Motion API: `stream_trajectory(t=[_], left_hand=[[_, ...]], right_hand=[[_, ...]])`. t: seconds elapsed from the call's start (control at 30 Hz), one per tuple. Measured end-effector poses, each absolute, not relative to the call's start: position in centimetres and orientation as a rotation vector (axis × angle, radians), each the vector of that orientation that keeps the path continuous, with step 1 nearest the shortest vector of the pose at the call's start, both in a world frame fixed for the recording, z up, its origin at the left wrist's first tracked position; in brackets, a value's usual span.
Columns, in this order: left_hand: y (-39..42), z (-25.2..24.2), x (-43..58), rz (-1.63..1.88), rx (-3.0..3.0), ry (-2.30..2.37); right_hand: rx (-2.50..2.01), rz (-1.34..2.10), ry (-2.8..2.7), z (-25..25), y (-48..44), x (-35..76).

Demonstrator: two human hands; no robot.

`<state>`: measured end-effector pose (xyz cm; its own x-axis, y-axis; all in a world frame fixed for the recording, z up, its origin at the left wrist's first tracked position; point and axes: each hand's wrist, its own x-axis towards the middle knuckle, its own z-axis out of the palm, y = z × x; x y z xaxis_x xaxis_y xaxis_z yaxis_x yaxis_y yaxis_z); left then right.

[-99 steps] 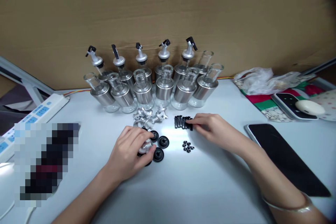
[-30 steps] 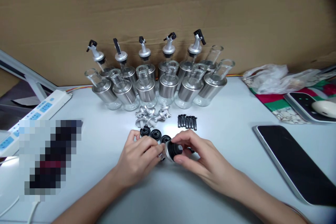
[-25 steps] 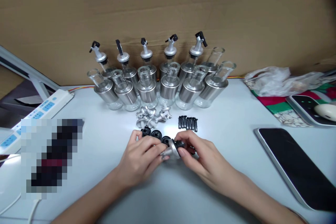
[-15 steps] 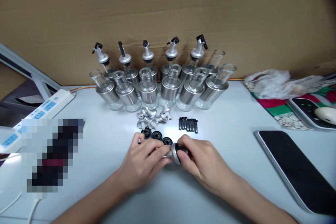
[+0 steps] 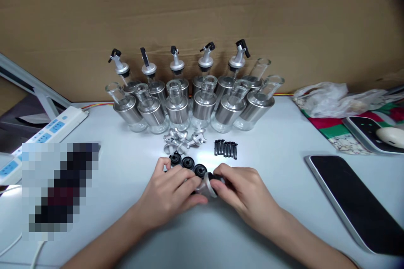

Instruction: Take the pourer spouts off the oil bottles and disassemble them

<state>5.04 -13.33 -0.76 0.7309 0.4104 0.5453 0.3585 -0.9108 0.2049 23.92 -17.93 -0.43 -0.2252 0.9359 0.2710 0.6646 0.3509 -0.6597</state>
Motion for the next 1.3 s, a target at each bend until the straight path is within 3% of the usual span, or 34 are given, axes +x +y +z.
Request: stream_trajectory(t=[0.17,0.47,0.93,1.3], left_hand=[[-13.0,-1.1,4.8,0.853,2.824,0.667],[-12.6,-0.3,4.6,0.889,2.82,0.598],[-12.2,1.2,3.8,0.695,2.703,0.551],[-11.9,1.4,3.2,0.643,2.583,0.576]], right_hand=[[-1.288,0.749,-1.956,0.1,-18.1,24.0],[-1.106,0.607,-1.886,0.1,-18.4,23.5],[-1.092,0.809,-1.659,-0.4,-19.0,22.5],[-0.874,0.237,-2.111,0.6,-18.1,23.2]])
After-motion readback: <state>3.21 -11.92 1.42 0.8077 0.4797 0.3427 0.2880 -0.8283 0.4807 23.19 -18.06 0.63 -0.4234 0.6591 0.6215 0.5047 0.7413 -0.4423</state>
